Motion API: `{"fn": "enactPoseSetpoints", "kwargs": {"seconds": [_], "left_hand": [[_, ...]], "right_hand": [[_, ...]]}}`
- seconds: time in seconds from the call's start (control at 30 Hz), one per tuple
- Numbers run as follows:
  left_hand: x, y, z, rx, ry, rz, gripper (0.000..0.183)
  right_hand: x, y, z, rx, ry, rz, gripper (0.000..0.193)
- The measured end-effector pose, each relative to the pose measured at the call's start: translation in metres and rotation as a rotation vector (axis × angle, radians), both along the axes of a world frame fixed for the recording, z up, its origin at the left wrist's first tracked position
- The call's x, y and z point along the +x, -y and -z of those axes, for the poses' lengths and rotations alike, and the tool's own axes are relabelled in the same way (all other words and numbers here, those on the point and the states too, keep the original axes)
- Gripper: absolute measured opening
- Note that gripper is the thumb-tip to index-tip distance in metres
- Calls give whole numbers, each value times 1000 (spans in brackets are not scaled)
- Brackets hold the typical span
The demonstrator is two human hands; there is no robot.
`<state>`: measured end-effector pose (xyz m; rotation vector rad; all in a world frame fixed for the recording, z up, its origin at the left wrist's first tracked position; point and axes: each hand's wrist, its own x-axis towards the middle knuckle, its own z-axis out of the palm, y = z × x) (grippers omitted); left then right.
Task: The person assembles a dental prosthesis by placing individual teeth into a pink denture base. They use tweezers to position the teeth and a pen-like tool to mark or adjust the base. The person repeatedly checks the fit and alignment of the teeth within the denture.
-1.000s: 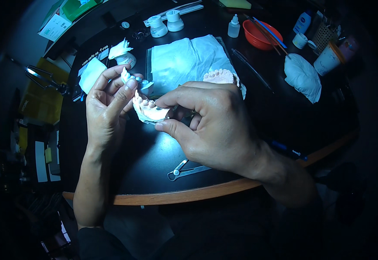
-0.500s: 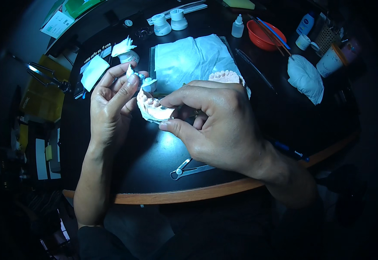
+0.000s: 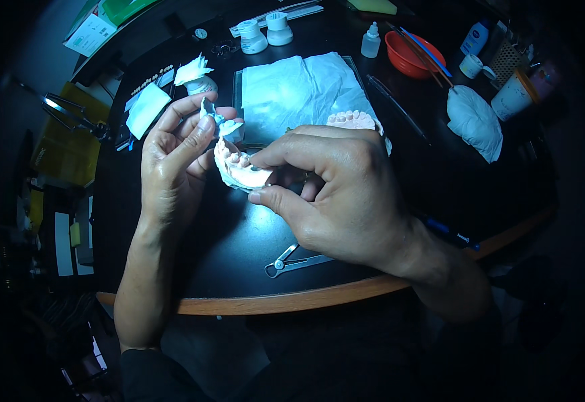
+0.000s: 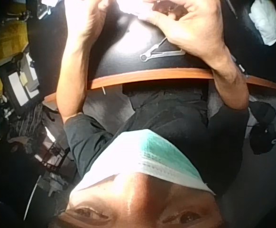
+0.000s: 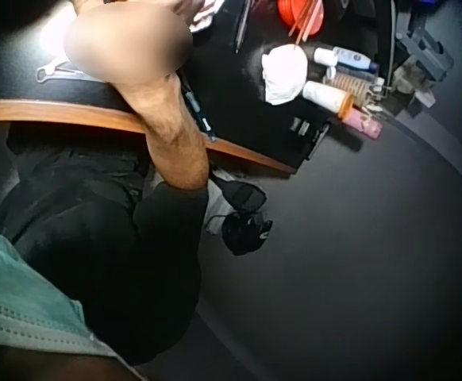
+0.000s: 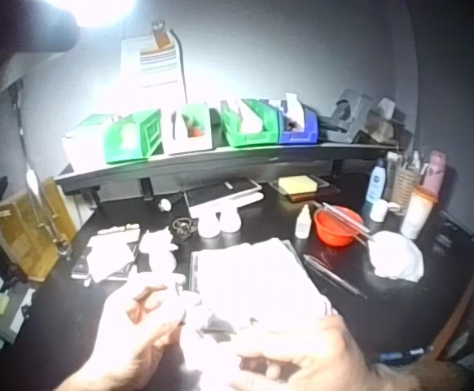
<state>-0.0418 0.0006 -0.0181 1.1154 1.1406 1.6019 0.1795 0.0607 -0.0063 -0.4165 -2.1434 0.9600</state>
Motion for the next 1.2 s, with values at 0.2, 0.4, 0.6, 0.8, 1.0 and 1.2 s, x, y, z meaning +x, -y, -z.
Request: {"fn": "enactPoseSetpoints", "kwargs": {"seconds": [0.2, 0.4, 0.6, 0.8, 1.0, 1.2], "left_hand": [[0, 0, 0, 4, -12, 11, 42], [0, 0, -1, -3, -18, 2, 43], [2, 1, -3, -6, -53, -24, 42], [7, 2, -7, 11, -52, -36, 40], [10, 1, -4, 82, -102, -42, 37], [13, 0, -1, 166, -170, -71, 34]], "right_hand": [[-1, 1, 0, 2, 3, 4, 25], [0, 0, -1, -4, 13, 5, 25], [1, 0, -1, -16, 30, 10, 25], [1, -2, 0, 1, 41, 13, 25], [0, 0, -1, -40, 29, 9, 27], [-1, 2, -3, -108, 19, 6, 29]]}}
